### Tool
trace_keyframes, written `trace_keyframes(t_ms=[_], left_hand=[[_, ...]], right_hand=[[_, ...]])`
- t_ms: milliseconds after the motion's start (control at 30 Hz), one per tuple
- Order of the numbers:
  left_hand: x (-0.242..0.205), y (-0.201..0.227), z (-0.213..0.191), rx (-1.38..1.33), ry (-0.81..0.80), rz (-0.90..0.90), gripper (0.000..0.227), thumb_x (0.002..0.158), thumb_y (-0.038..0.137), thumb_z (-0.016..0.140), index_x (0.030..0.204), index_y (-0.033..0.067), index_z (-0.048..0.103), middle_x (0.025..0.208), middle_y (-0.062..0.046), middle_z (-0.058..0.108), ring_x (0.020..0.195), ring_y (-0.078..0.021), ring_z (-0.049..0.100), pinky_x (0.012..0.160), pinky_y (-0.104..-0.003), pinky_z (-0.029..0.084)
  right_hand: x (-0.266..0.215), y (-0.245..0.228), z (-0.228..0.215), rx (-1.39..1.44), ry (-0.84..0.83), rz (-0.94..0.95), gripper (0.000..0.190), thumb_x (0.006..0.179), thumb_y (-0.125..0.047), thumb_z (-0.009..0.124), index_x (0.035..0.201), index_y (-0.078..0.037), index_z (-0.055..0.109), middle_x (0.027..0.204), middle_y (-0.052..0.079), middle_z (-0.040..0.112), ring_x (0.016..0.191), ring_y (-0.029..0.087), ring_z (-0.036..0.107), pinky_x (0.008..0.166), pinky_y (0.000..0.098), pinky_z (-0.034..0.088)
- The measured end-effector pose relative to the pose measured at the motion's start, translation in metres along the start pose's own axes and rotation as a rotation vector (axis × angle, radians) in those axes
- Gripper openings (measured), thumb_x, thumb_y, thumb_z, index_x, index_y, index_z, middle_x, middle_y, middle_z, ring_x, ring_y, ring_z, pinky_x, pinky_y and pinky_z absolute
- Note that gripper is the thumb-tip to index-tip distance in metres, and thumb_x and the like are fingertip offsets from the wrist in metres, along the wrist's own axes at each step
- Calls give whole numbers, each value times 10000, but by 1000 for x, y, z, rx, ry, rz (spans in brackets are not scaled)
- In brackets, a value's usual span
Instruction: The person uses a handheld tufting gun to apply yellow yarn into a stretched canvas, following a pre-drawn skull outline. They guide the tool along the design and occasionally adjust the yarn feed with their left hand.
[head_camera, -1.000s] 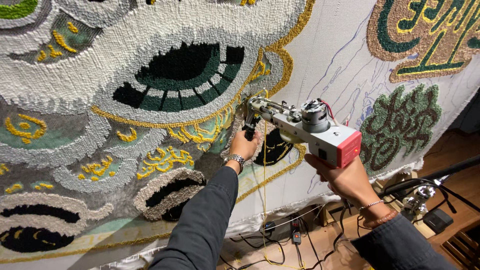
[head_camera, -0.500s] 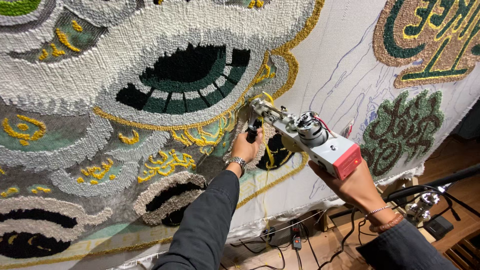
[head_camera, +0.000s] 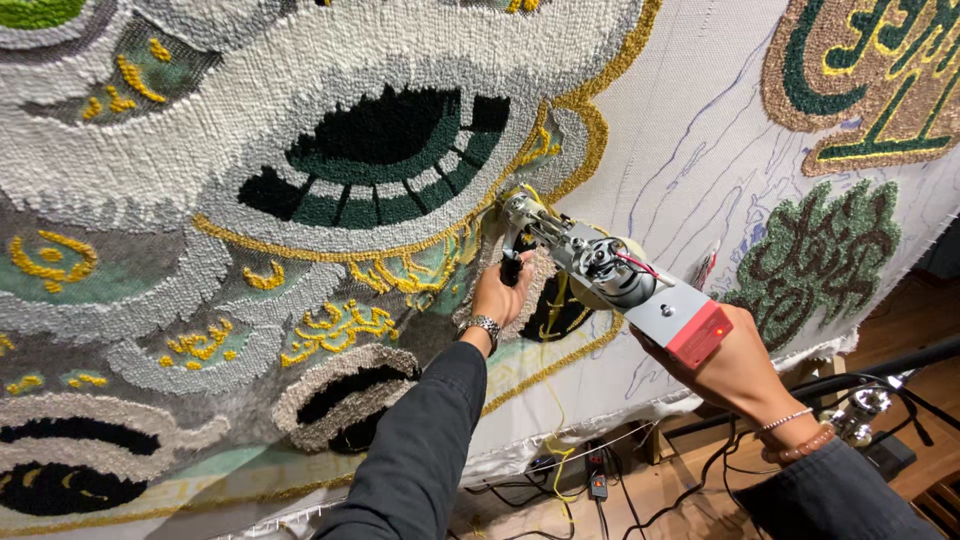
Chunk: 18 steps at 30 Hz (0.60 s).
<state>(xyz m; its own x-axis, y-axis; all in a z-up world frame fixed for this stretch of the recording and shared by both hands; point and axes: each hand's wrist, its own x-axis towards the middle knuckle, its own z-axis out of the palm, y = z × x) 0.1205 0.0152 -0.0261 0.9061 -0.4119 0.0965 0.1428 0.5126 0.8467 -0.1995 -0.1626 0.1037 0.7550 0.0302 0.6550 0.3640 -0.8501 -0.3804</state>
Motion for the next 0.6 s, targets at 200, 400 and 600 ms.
trace_keyframes(t_ms=[200, 400, 600], left_hand=[[-18, 8, 7, -1, -54, 108, 466, 996, 255, 430, 1267, -6, 706, 837, -117, 677, 593, -79, 554, 495, -169, 440], [-9, -3, -2, 19, -71, 136, 396, 1000, 168, 496, 1267, -30, 710, 871, -76, 645, 641, -65, 550, 540, -173, 446], [-35, 12, 10, 702, 76, 400, 321, 985, 185, 605, 1254, 83, 747, 911, -66, 720, 758, -101, 629, 668, -250, 492]], right_hand=[[-4, 16, 3, -113, 15, -62, 269, 772, -236, 822, 829, -16, 679, 685, 149, 661, 591, 297, 584, 577, 343, 505], [-6, 3, 3, 89, 2, 28, 247, 791, -249, 791, 928, -52, 731, 737, 63, 753, 613, 192, 710, 588, 320, 555], [-3, -8, 1, 52, 23, -9, 273, 817, -238, 777, 1008, -48, 730, 843, 69, 766, 713, 189, 741, 673, 310, 567]])
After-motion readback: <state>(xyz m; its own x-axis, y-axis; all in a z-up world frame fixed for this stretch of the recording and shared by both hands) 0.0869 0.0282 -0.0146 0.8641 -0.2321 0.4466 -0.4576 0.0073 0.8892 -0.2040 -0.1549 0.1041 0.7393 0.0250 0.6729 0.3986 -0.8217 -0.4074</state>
